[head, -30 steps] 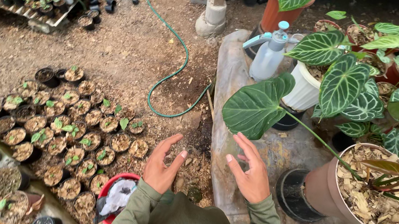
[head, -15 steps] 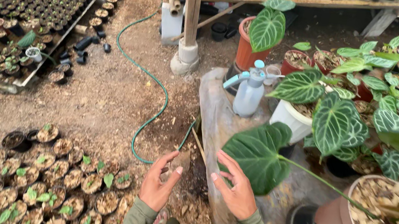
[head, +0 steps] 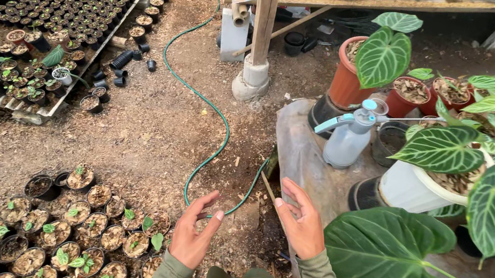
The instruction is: The person inspects potted plants with green leaves and white veins, touching and turning the leaves to check their condition. The person moves between rows of plants, examining multiple pots and occasionally removing a yellowed leaf.
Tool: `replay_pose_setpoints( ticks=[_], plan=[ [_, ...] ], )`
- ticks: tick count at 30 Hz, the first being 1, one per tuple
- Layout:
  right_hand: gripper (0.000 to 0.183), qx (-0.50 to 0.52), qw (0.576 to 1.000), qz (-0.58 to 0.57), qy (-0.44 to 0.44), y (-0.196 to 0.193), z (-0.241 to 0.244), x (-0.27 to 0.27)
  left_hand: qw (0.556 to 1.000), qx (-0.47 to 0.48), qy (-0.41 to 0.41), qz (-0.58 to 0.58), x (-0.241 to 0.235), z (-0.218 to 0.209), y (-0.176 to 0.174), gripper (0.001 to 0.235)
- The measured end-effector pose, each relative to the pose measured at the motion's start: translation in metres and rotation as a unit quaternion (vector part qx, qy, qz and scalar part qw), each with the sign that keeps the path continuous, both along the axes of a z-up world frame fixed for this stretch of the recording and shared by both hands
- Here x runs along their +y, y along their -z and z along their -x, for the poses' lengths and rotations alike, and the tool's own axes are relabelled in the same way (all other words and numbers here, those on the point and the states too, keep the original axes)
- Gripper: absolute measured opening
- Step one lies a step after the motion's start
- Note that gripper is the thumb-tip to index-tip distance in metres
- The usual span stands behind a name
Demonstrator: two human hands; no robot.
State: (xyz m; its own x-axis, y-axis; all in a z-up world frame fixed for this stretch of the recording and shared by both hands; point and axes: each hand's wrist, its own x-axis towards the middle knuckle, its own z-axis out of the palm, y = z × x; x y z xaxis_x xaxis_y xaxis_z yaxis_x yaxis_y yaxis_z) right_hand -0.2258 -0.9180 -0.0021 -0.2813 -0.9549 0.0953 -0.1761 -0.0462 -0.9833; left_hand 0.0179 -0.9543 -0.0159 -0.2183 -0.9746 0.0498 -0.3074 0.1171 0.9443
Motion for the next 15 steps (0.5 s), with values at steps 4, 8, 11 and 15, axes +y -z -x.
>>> replay_pose_setpoints(
  ticks=[4,8,11,15],
  plan=[
    [0.050,-0.007,1.000,-0.006,-0.020,0.003,-0.015,-0.023,1.000,0.014,-0.027,-0.005,-0.006,-0.022,0.009,0.048],
    [0.048,0.006,0.999,0.008,-0.040,-0.001,-0.026,-0.053,0.997,0.036,-0.064,-0.023,-0.007,-0.034,0.020,0.049],
    [0.046,0.009,0.999,0.012,-0.050,-0.006,-0.033,-0.079,0.993,0.061,-0.089,-0.042,-0.012,-0.041,0.026,0.049],
    [0.044,0.013,0.997,0.034,-0.063,-0.010,-0.040,-0.114,0.990,0.045,-0.125,-0.053,-0.027,-0.049,0.033,0.047]
  ],
)
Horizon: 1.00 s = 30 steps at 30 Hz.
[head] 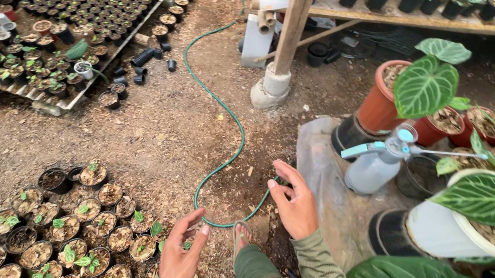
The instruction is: The person inspects potted plants with green leaves and white veins, touching and turning the leaves to check their condition. The person moves between rows of plants, examining multiple pots and occasionally removing a yellowed leaf.
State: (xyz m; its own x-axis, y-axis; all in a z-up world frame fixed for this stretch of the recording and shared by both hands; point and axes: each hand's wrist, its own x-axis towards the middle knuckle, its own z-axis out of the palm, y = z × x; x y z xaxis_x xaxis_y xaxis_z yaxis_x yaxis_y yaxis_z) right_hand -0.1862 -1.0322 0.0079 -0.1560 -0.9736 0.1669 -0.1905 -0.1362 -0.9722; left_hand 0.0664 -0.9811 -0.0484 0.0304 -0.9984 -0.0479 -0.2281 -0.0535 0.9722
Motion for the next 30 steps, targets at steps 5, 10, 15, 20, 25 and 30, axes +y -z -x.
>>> replay_pose_setpoints(
  ticks=[5,10,15,20,25,30],
  plan=[
    [0.044,0.000,1.000,0.003,-0.004,0.004,0.001,-0.047,1.000,0.009,-0.019,-0.004,-0.033,-0.002,0.005,0.047],
    [0.044,0.012,1.000,-0.006,0.000,0.010,0.018,-0.098,1.000,-0.011,-0.021,-0.014,-0.081,0.011,0.009,0.045],
    [0.043,0.025,0.999,-0.031,0.006,0.019,0.036,-0.145,1.000,-0.010,-0.013,0.004,-0.135,0.025,0.014,0.043],
    [0.042,0.027,0.999,-0.039,0.019,0.030,0.062,-0.190,1.000,-0.007,-0.001,-0.007,-0.191,0.048,0.024,0.043],
    [0.036,0.023,0.999,-0.026,0.024,0.035,0.088,-0.228,0.999,0.021,0.019,-0.022,-0.241,0.073,0.027,0.044],
    [0.034,0.012,0.999,-0.023,0.030,0.042,0.107,-0.255,0.998,0.005,0.051,-0.023,-0.280,0.092,0.028,0.043]
  ],
)
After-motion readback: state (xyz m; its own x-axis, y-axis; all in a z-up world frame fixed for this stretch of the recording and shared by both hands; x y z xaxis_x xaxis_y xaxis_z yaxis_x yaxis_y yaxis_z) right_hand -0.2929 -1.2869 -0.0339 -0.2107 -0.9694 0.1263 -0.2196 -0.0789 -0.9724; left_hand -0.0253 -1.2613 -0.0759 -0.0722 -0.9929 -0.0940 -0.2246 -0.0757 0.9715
